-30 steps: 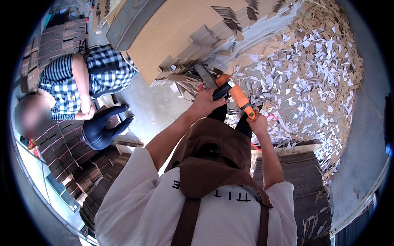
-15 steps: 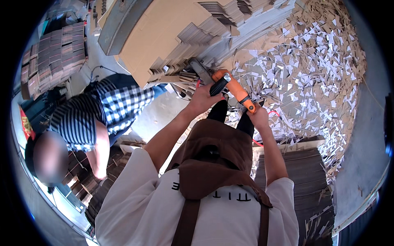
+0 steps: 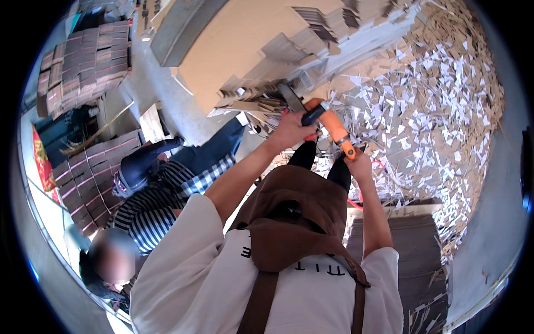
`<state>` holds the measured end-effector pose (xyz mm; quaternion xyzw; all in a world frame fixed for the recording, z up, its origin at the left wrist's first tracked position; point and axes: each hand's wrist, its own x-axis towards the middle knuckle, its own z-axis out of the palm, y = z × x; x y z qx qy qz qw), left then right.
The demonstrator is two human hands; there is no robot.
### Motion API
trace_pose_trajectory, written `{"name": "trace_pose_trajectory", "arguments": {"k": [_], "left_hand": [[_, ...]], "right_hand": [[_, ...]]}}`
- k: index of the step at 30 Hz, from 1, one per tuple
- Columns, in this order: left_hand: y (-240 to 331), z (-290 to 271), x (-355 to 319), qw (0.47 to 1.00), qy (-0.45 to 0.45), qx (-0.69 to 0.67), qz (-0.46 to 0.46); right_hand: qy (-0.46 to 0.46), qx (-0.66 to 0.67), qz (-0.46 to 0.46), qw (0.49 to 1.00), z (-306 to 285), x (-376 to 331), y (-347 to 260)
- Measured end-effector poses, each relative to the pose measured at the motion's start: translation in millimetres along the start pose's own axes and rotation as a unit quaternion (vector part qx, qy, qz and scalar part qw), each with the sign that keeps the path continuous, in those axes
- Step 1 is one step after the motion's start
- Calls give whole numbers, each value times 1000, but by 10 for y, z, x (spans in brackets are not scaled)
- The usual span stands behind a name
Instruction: The person uses an orange reciprocating saw to cut a large stack of flat cardboard sheets into smaller pieces. The person holds the saw with both hands and guides it through the material, creating a pile of cut fragments on the floor. Other workers are visible in the background moving materials.
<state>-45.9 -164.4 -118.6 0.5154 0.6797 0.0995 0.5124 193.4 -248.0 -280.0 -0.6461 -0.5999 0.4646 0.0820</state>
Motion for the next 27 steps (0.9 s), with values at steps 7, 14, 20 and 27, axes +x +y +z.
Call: {"name": "trace_pose_trajectory", "arguments": {"k": [7,14,20,27], "left_hand": [[386,138,-1089,999,-24,-21,44],[605,-371,-1951,994,-92,40,48],[214,-973,-2114,983,-102,60,139],[-6,-1535,-2254,960,-156,73,221]], "right_hand": [[-1,2,-41,999,-403,-1012,-65],[4,52,-20,998,-382,-1701,-716],[50,116,-12,992,82,-1988,-1369],[119,118,21,986,709,-2315,-1860]]}}
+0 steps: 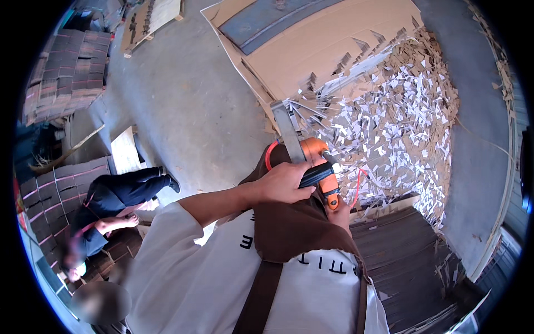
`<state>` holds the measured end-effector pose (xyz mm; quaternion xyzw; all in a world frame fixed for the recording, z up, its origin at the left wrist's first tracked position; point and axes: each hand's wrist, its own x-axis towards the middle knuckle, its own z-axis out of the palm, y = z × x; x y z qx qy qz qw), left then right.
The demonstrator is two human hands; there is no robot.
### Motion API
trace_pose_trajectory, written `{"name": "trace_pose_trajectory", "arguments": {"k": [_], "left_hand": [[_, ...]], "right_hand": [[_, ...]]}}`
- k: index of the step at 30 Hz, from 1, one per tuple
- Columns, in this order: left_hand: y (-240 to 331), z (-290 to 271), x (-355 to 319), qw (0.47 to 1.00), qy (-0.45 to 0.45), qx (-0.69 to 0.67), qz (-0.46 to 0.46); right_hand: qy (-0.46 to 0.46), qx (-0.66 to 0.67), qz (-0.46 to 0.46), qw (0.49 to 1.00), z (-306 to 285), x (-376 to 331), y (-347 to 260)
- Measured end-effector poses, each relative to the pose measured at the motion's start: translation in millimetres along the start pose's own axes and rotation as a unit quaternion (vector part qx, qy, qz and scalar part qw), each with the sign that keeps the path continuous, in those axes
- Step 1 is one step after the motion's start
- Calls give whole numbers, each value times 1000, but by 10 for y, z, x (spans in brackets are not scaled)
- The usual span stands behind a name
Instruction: The person uses an orange reciprocating saw to cut a large stack of flat cardboard sheets into smaller pieces. The person holds the saw with both hands and guides it through the material, creating a pile of cut fragments on the floor. Other workers are visible in the background moving materials.
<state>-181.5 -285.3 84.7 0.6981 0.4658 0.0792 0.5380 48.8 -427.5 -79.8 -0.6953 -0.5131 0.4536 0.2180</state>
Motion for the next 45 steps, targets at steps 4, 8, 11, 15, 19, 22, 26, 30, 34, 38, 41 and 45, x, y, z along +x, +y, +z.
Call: {"name": "trace_pose_trajectory", "arguments": {"k": [4,8,11,15,19,22,26,30,34,38,41,45], "left_hand": [[-75,-114,-137,1000,-6,20,21],[-75,-222,-173,999,-11,35,33],[-128,-400,-225,997,-42,57,27],[-258,-572,-192,991,-106,76,38],[-505,-769,-152,976,-177,86,91],[-773,-1088,-176,961,-218,110,130],[-948,-1283,-281,932,-298,133,159],[-967,-1550,-306,909,-350,143,175],[-1033,-1712,-262,910,-335,178,165],[-1224,-1636,-105,904,-342,201,160],[-1131,-1649,-166,898,-351,227,137],[-1206,-1623,-174,901,-348,214,146]], "right_hand": [[19,18,45,999,234,-125,-179],[49,36,26,998,603,-133,-83],[48,80,71,993,754,-130,-374],[92,108,104,984,1261,-246,-361],[165,152,158,962,1706,-373,-668],[197,179,197,944,2153,-436,-1053],[247,170,261,917,2799,-650,-1402],[316,170,281,890,3171,-683,-1811],[313,164,301,886,3347,-424,-1947],[324,162,292,885,3535,-332,-1900],[321,178,284,886,3636,-329,-1910],[330,182,279,883,3665,-231,-1855]]}}
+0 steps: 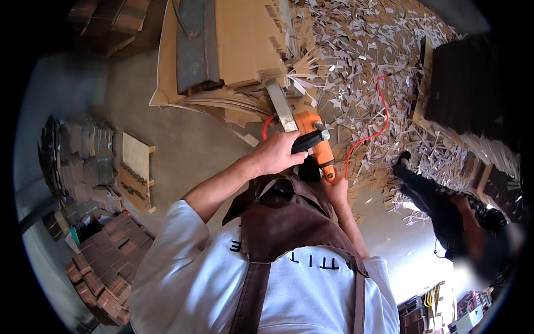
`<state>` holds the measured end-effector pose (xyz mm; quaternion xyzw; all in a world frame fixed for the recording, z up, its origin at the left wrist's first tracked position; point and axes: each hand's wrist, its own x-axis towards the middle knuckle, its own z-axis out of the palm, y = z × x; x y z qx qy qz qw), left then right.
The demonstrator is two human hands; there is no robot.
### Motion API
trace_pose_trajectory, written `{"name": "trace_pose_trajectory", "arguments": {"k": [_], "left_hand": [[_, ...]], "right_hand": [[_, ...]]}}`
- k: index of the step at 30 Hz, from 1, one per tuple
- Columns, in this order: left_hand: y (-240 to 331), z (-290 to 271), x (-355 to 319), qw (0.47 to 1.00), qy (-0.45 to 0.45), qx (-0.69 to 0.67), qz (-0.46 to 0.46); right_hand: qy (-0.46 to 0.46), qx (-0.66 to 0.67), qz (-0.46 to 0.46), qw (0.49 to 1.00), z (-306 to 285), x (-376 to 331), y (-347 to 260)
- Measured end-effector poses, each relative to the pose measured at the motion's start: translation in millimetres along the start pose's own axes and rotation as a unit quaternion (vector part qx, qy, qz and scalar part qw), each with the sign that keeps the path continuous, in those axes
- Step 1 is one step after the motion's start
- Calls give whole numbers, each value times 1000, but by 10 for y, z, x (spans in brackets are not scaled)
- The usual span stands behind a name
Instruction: The person uses an orange reciprocating saw to cut a large stack of flat cardboard sheets into smaller pieces. The person holds the saw with both hands and guides it through the material, creating a pile of cut fragments on the floor. Other workers are visible in the background moving materials.
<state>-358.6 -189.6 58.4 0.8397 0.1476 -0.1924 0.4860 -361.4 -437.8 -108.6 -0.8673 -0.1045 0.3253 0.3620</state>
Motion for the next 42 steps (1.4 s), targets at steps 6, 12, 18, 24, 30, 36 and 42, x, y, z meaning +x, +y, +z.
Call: {"name": "trace_pose_trajectory", "arguments": {"k": [6,12,18,24,30,36,42], "left_hand": [[-176,7,215,999,-19,-15,-22],[-326,0,204,999,-50,-1,-6],[-434,16,357,995,-88,5,-52],[-560,92,348,998,-67,-1,-14],[-600,166,529,995,-78,-6,-55],[-715,232,649,997,-58,26,-53],[-705,224,728,993,-56,39,-93]], "right_hand": [[-5,-20,35,999,164,79,104],[5,6,71,997,285,-64,-35],[25,20,95,995,513,-56,125],[24,24,97,995,565,-41,152],[23,20,88,996,578,108,286],[6,35,91,995,647,209,379],[-11,43,106,993,647,332,384]]}}
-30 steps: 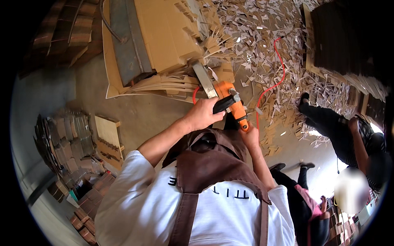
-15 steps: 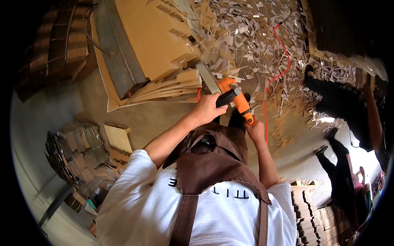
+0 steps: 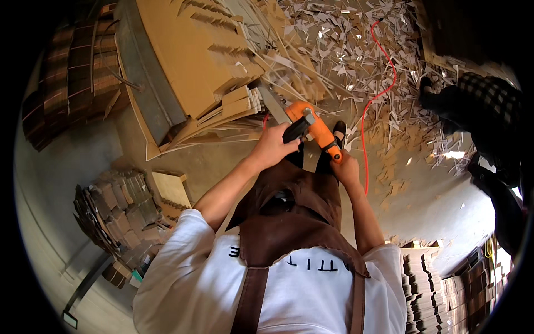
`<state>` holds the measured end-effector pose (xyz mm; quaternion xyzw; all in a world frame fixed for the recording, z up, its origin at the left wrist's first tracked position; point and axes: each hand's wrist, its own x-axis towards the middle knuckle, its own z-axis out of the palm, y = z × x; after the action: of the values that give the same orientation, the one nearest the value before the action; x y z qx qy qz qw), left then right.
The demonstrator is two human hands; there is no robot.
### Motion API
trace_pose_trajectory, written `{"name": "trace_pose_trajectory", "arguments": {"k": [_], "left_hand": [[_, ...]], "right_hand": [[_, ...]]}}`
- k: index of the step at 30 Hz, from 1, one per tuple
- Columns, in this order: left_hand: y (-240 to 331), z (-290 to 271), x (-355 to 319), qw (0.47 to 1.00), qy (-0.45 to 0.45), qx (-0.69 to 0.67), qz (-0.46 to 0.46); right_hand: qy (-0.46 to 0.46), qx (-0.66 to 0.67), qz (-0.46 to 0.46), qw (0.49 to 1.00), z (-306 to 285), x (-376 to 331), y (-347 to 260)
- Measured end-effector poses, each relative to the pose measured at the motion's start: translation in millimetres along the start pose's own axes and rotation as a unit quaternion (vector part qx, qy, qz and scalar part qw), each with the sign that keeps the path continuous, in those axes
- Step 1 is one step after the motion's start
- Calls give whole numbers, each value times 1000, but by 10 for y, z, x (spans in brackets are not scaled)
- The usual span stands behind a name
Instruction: The person uses an orange reciprocating saw to cut a large stack of flat cardboard sheets into smaller pieces. The person holds the saw with both hands and guides it through the material, creating a pile of cut fragments on the floor. Other workers are visible in the background moving materials.
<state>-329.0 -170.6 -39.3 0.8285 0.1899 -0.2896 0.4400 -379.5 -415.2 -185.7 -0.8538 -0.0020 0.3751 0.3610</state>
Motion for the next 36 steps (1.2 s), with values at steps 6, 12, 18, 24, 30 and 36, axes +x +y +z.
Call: {"name": "trace_pose_trajectory", "arguments": {"k": [6,12,18,24,30,36], "left_hand": [[-82,58,153,1000,-11,-11,-16],[-96,144,259,999,-15,-38,-7],[-379,215,548,999,-14,-20,40],[25,476,-128,996,-47,-12,73],[195,232,-1158,971,-145,-102,162],[-140,-483,-1808,956,-122,-96,249]], "right_hand": [[15,11,-10,1000,87,83,94],[-4,3,5,1000,38,173,197],[22,19,-4,1000,216,253,366],[13,31,13,999,-138,-457,435],[78,15,2,997,-378,-1457,109],[125,90,-23,988,322,-1915,-617]]}}
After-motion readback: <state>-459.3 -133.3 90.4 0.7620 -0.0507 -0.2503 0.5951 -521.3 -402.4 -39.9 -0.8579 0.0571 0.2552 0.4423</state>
